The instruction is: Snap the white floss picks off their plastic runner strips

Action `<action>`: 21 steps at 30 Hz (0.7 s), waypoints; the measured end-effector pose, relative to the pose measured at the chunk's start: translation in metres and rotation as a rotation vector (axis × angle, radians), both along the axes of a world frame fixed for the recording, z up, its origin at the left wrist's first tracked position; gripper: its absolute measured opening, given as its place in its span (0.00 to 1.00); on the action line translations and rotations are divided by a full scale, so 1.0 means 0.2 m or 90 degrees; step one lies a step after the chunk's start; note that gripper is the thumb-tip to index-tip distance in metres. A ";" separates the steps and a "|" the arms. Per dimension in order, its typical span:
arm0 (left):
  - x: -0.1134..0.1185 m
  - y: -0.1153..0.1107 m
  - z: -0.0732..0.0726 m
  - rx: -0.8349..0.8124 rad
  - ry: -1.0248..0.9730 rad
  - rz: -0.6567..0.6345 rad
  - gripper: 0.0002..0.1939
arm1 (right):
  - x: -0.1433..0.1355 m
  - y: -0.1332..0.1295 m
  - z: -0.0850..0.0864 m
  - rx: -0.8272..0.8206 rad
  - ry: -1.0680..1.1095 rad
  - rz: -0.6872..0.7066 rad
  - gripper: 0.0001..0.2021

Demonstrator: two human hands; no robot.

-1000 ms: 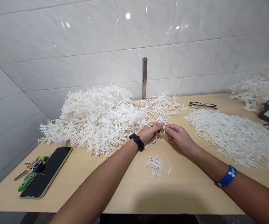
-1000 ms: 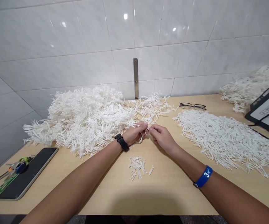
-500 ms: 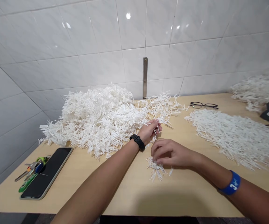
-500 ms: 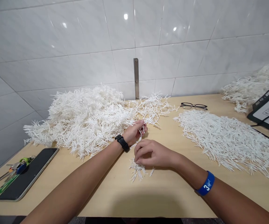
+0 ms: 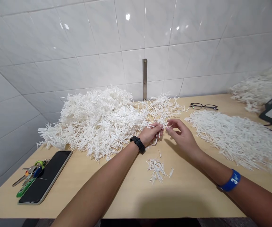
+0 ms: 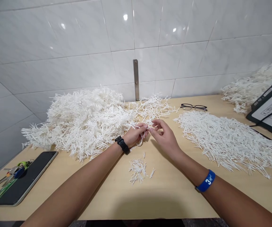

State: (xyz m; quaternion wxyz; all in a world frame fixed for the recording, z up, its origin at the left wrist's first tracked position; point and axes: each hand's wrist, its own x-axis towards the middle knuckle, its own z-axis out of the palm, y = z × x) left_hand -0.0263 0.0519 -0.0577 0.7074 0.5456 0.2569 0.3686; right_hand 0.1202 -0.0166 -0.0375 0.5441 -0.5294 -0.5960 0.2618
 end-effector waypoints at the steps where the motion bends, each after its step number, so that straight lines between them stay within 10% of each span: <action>1: 0.00 -0.01 0.00 0.007 0.027 -0.009 0.19 | 0.01 0.02 -0.01 -0.018 -0.011 0.010 0.19; 21: 0.02 -0.04 0.02 -0.005 0.067 -0.011 0.22 | 0.03 0.06 -0.07 -0.099 0.012 0.339 0.24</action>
